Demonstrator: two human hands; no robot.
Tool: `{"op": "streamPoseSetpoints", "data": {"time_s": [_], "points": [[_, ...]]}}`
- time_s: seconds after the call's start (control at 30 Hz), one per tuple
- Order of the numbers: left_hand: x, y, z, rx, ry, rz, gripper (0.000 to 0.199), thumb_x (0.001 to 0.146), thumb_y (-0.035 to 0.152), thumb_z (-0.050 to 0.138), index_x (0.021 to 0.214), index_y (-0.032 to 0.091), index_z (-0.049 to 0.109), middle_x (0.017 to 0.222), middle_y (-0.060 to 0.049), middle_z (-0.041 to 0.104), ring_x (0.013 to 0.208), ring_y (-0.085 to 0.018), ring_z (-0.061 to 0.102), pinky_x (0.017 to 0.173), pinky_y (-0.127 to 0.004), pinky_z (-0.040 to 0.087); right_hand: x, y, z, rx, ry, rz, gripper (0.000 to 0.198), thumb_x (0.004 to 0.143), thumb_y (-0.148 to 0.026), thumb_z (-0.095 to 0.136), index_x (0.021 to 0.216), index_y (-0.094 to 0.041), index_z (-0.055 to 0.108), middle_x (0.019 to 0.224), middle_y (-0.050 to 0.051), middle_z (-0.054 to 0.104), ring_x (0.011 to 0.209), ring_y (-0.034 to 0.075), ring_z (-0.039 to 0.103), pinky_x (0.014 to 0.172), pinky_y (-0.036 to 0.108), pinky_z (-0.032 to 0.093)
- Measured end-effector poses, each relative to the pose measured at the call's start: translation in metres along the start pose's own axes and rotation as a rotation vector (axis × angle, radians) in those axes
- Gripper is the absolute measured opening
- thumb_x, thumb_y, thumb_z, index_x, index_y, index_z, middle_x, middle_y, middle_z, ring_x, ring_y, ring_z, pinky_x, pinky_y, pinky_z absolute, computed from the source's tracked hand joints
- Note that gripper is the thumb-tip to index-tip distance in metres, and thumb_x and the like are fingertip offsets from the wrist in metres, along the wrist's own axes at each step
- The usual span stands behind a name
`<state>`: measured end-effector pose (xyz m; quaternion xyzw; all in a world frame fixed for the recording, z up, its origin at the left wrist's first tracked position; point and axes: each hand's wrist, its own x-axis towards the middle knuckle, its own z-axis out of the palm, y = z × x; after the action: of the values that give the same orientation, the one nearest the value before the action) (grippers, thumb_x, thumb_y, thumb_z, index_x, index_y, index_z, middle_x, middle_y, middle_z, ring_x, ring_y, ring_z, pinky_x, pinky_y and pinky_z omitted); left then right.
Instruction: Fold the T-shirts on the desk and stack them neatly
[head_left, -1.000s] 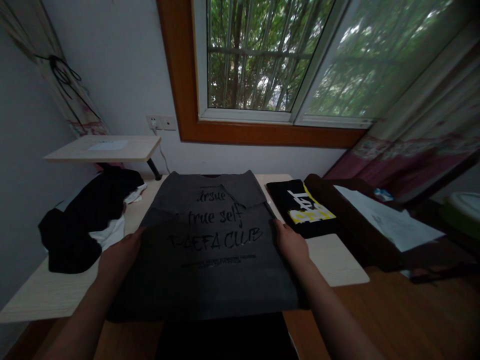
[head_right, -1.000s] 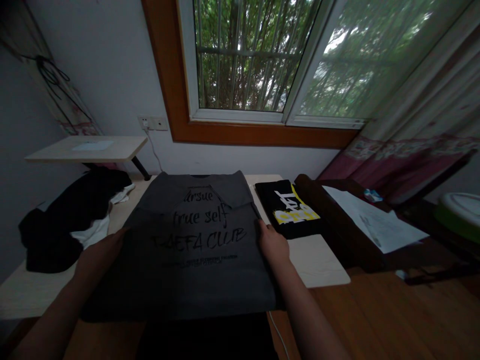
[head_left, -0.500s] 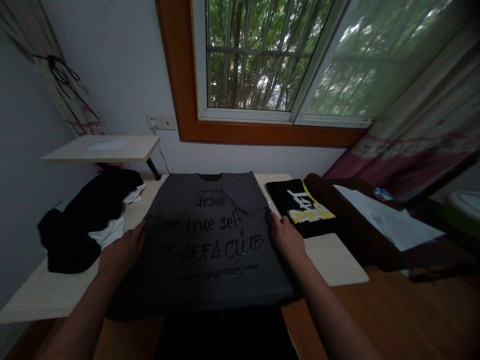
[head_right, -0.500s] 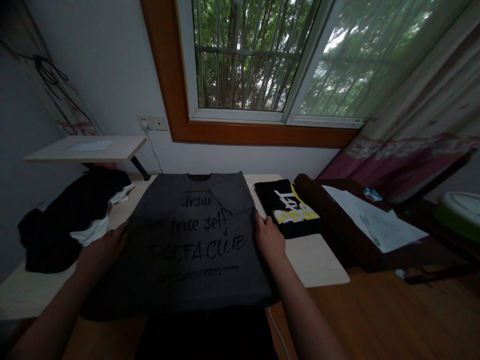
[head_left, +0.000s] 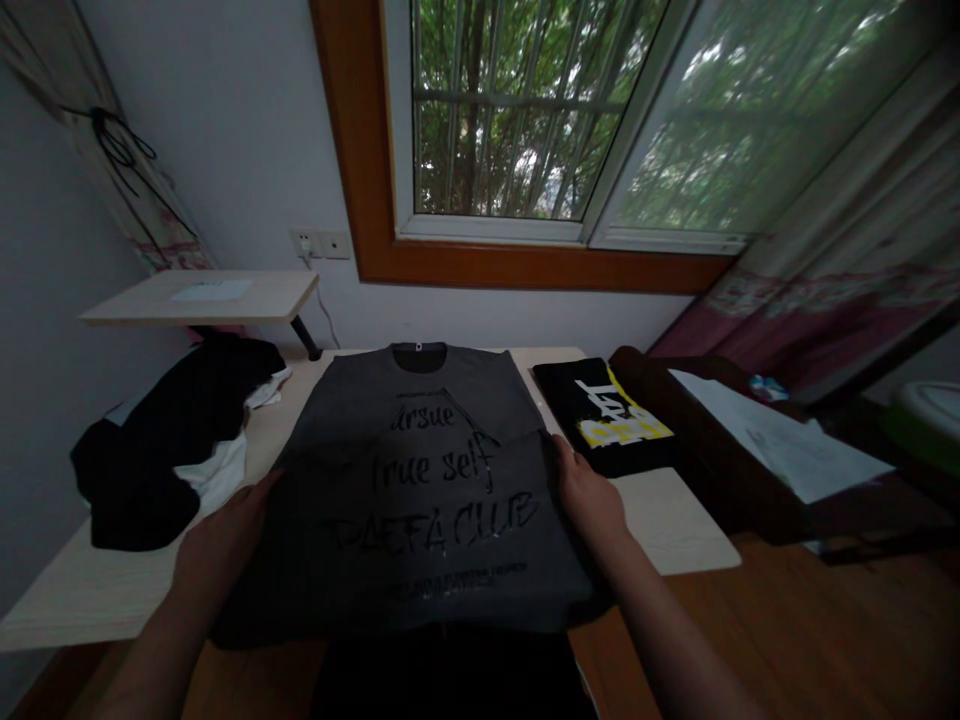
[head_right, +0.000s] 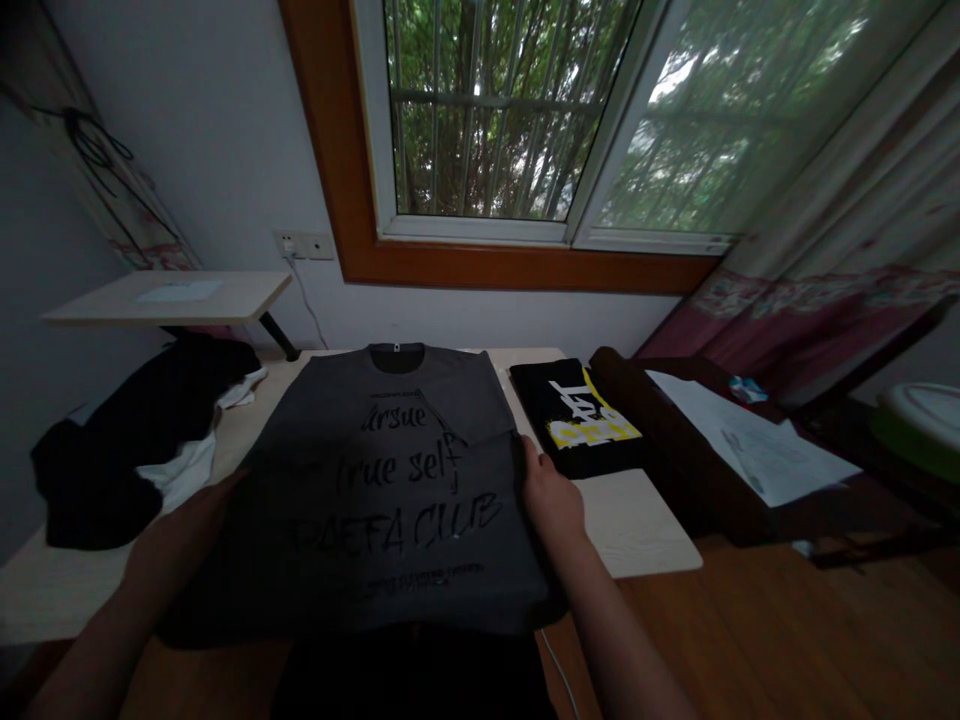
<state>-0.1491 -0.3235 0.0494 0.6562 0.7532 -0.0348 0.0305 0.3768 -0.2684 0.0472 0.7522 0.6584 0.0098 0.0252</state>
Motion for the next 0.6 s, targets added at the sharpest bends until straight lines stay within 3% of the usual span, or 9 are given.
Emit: {"op": "streamPoseSetpoints", "data": {"time_s": [0.23, 0.4, 0.47, 0.6], "points": [[-0.013, -0.012, 0.011, -0.062, -0.001, 0.008, 0.062, 0.094, 0.028, 0.040, 0.156, 0.032, 0.039, 0.138, -0.010, 0.065, 0.107, -0.027, 0.071, 0.085, -0.038, 0.057, -0.016, 0.008, 0.001, -0.011, -0.011, -0.023, 0.059, 0.103, -0.019, 0.033, 0.161, -0.025, 0.024, 0.116, 0.015, 0.065, 0.082, 0.024, 0.070, 0.067, 0.032, 0.049], [0.009, 0.000, -0.002, 0.042, 0.132, 0.007, 0.054, 0.102, 0.035, 0.031, 0.153, 0.027, 0.045, 0.124, -0.013, 0.067, 0.109, -0.030, 0.067, 0.091, -0.043, 0.054, -0.010, 0.000, -0.017, -0.071, 0.141, -0.085, 0.052, 0.101, -0.017, 0.037, 0.153, -0.022, 0.041, 0.122, 0.017, 0.061, 0.109, 0.031, 0.060, 0.085, 0.038, 0.051], [0.023, 0.007, -0.008, 0.066, 0.202, 0.061, 0.053, 0.103, 0.038, 0.030, 0.151, 0.024, 0.049, 0.124, -0.014, 0.066, 0.112, -0.032, 0.065, 0.097, -0.046, 0.052, -0.002, -0.005, -0.022, -0.054, 0.206, -0.126, 0.048, 0.102, -0.017, 0.037, 0.149, -0.019, 0.047, 0.128, 0.018, 0.060, 0.116, 0.032, 0.057, 0.095, 0.041, 0.049], [0.056, 0.027, -0.010, -0.013, 0.323, 0.276, 0.053, 0.103, 0.037, 0.032, 0.146, 0.014, 0.054, 0.144, -0.016, 0.058, 0.133, -0.031, 0.054, 0.117, -0.047, 0.039, 0.024, -0.022, -0.023, 0.043, 0.257, -0.282, 0.045, 0.103, -0.020, 0.038, 0.146, -0.015, 0.052, 0.145, 0.017, 0.054, 0.134, 0.031, 0.048, 0.113, 0.044, 0.040]]}}
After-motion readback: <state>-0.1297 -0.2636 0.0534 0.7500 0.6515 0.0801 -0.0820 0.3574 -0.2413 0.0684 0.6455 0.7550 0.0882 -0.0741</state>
